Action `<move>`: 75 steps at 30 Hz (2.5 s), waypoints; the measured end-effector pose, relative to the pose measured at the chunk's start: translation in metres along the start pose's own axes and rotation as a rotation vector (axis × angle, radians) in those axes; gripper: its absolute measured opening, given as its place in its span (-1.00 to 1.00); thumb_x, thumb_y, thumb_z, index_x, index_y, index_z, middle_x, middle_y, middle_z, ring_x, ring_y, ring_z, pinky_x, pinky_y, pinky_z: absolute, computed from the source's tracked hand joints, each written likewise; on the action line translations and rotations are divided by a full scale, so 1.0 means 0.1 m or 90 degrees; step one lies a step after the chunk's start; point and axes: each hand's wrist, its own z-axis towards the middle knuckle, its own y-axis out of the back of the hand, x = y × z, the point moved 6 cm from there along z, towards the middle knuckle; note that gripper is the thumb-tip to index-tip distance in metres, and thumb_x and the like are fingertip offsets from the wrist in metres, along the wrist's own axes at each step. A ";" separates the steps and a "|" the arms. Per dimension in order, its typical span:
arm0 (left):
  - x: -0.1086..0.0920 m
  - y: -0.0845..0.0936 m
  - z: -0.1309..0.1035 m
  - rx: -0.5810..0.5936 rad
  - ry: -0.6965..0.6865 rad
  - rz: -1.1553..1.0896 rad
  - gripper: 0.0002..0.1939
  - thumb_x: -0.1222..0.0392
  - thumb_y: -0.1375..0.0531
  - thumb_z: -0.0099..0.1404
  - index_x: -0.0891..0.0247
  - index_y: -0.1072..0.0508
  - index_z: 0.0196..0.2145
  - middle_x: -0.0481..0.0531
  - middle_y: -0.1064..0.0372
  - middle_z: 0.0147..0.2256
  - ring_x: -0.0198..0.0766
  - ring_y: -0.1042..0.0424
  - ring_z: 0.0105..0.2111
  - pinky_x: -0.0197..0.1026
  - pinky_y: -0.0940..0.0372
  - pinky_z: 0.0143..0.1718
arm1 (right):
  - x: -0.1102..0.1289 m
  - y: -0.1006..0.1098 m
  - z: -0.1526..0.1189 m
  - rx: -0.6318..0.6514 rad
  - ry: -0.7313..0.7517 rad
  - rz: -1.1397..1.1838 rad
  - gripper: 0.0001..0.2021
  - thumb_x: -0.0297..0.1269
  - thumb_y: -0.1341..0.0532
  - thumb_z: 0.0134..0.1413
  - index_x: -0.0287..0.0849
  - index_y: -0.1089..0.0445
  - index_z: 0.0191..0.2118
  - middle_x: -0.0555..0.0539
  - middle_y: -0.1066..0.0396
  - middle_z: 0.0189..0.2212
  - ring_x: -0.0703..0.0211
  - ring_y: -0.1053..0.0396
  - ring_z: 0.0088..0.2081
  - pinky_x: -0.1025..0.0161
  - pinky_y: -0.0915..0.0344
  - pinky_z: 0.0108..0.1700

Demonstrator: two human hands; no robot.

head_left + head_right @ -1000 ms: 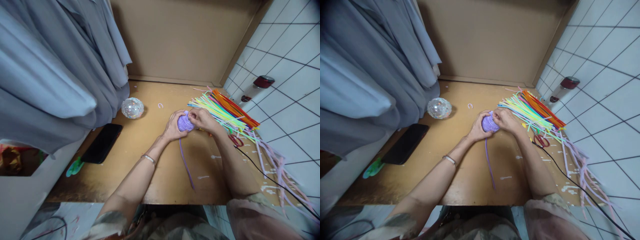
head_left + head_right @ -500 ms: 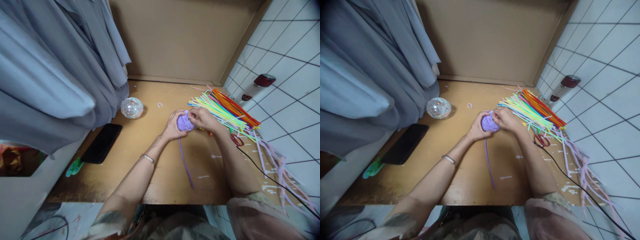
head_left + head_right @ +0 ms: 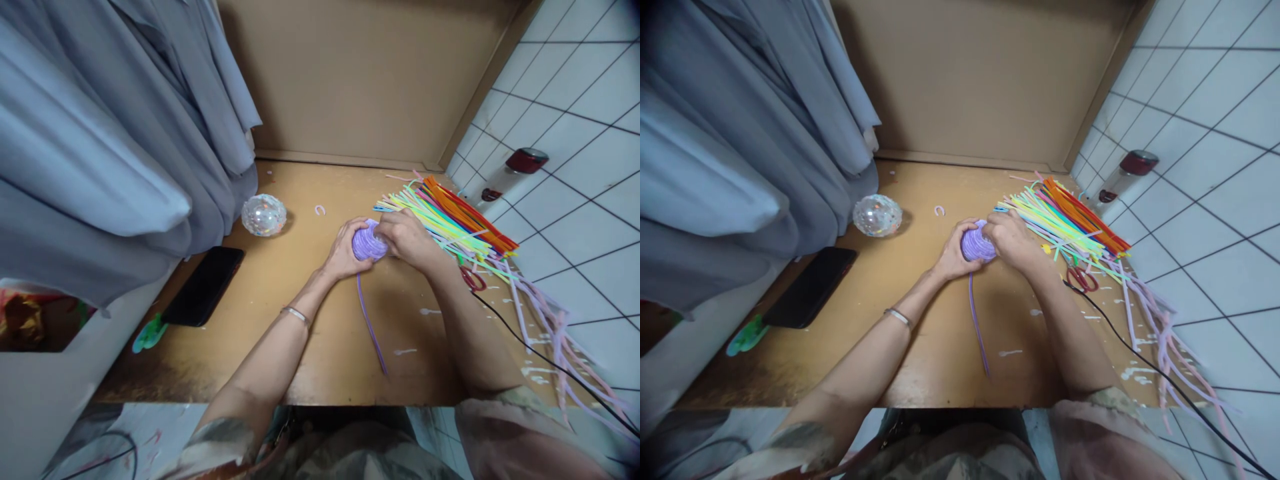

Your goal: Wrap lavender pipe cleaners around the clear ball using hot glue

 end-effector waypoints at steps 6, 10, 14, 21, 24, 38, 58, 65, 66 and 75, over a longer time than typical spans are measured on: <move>0.20 0.18 -0.01 -0.143 0.134 -0.080 -0.25 0.24 -0.38 -0.07 0.19 -0.22 0.08 0.19 -0.30 0.15 0.01 -0.37 0.19 0.04 -0.23 0.28 | 0.12 0.03 -0.32 -0.016 -0.133 0.098 -0.80 -0.33 -0.13 0.26 -0.21 -0.52 -0.24 -0.18 -0.54 -0.26 0.07 -0.40 -0.23 0.20 -0.14 -0.17; 0.28 0.28 -0.02 -0.218 0.185 -0.082 -0.22 0.22 -0.40 -0.08 0.19 -0.21 0.09 0.15 -0.30 0.12 -0.02 -0.37 0.17 0.01 -0.21 0.29 | 0.33 -0.29 -0.47 0.174 -0.260 0.111 -0.82 -0.35 -0.15 0.23 -0.22 -0.52 -0.26 -0.17 -0.56 -0.23 0.12 -0.43 -0.26 0.26 -0.16 -0.24; 0.27 0.33 -0.02 -0.252 0.193 -0.076 -0.21 0.19 -0.42 -0.09 0.18 -0.22 0.09 0.13 -0.30 0.11 0.02 -0.34 0.20 0.02 -0.18 0.31 | 0.51 -0.58 -0.35 0.267 -0.337 0.071 -0.71 -0.28 -0.05 0.35 -0.25 -0.52 -0.13 -0.25 -0.55 -0.07 0.07 -0.48 -0.12 0.25 -0.23 -0.16; 0.38 0.37 -0.07 -0.335 0.201 -0.151 -0.20 0.02 -0.44 -0.06 0.16 -0.23 0.09 0.13 -0.27 0.13 -0.02 -0.34 0.19 -0.03 -0.21 0.28 | 0.58 -0.79 -0.02 0.245 -0.443 0.014 -0.66 -0.30 0.00 0.37 -0.26 -0.46 0.03 -0.38 -0.48 0.01 -0.03 -0.52 -0.04 0.19 -0.36 -0.08; 0.48 0.37 -0.08 -0.361 0.208 -0.153 -0.18 -0.04 -0.43 -0.01 0.15 -0.19 0.14 0.14 -0.24 0.15 -0.07 -0.36 0.16 -0.06 -0.22 0.25 | 0.58 -0.79 -0.03 0.247 -0.437 0.023 -0.68 -0.48 -0.01 0.26 -0.26 -0.48 -0.04 -0.38 -0.52 -0.06 -0.02 -0.54 -0.09 0.18 -0.38 -0.12; 0.25 0.28 -0.06 -0.246 0.177 -0.068 -0.18 0.16 -0.43 -0.04 0.19 -0.19 0.14 0.19 -0.26 0.16 0.00 -0.33 0.21 0.03 -0.19 0.31 | -0.17 -0.42 -0.32 -0.359 -0.456 0.504 -0.72 -0.34 -0.09 -0.07 -0.14 -0.39 -0.18 0.02 -0.39 -0.51 0.18 -0.32 -0.53 0.23 -0.28 -0.41; 0.16 0.22 -0.02 -0.190 0.133 -0.023 -0.23 0.23 -0.39 -0.06 0.18 -0.21 0.10 0.18 -0.27 0.14 0.01 -0.33 0.19 0.07 -0.19 0.30 | -0.29 0.18 -0.10 -0.411 -0.260 0.906 -0.54 -0.04 -0.49 -0.25 -0.03 -0.47 -0.16 -0.05 -0.58 -0.22 0.04 -0.55 -0.14 -0.03 -0.45 0.06; 0.15 0.19 -0.01 -0.166 0.110 -0.011 -0.28 0.27 -0.39 -0.08 0.17 -0.26 0.05 0.20 -0.28 0.13 0.04 -0.33 0.19 0.14 -0.20 0.29 | -0.27 0.06 -0.10 -0.431 -0.301 0.732 -0.69 0.03 -0.38 -0.03 -0.12 -0.53 -0.31 -0.02 -0.53 -0.45 0.18 -0.48 -0.43 0.11 -0.49 -0.19; 0.15 0.19 -0.01 -0.165 0.107 -0.004 -0.29 0.27 -0.39 -0.08 0.17 -0.26 0.04 0.20 -0.28 0.14 0.04 -0.32 0.19 0.15 -0.20 0.29 | -0.26 0.05 -0.09 -0.419 -0.299 0.707 -0.71 0.02 -0.37 -0.02 -0.12 -0.54 -0.32 -0.02 -0.53 -0.46 0.18 -0.48 -0.43 0.12 -0.48 -0.20; 0.14 0.19 0.00 -0.143 0.081 0.053 -0.33 0.27 -0.40 -0.08 0.14 -0.30 0.01 0.17 -0.27 0.14 0.05 -0.32 0.19 0.15 -0.20 0.28 | -0.27 -0.08 -0.07 -0.360 -0.281 0.476 -0.69 0.01 -0.22 0.15 -0.11 -0.59 -0.29 -0.11 -0.59 -0.35 0.05 -0.52 -0.27 0.09 -0.44 -0.12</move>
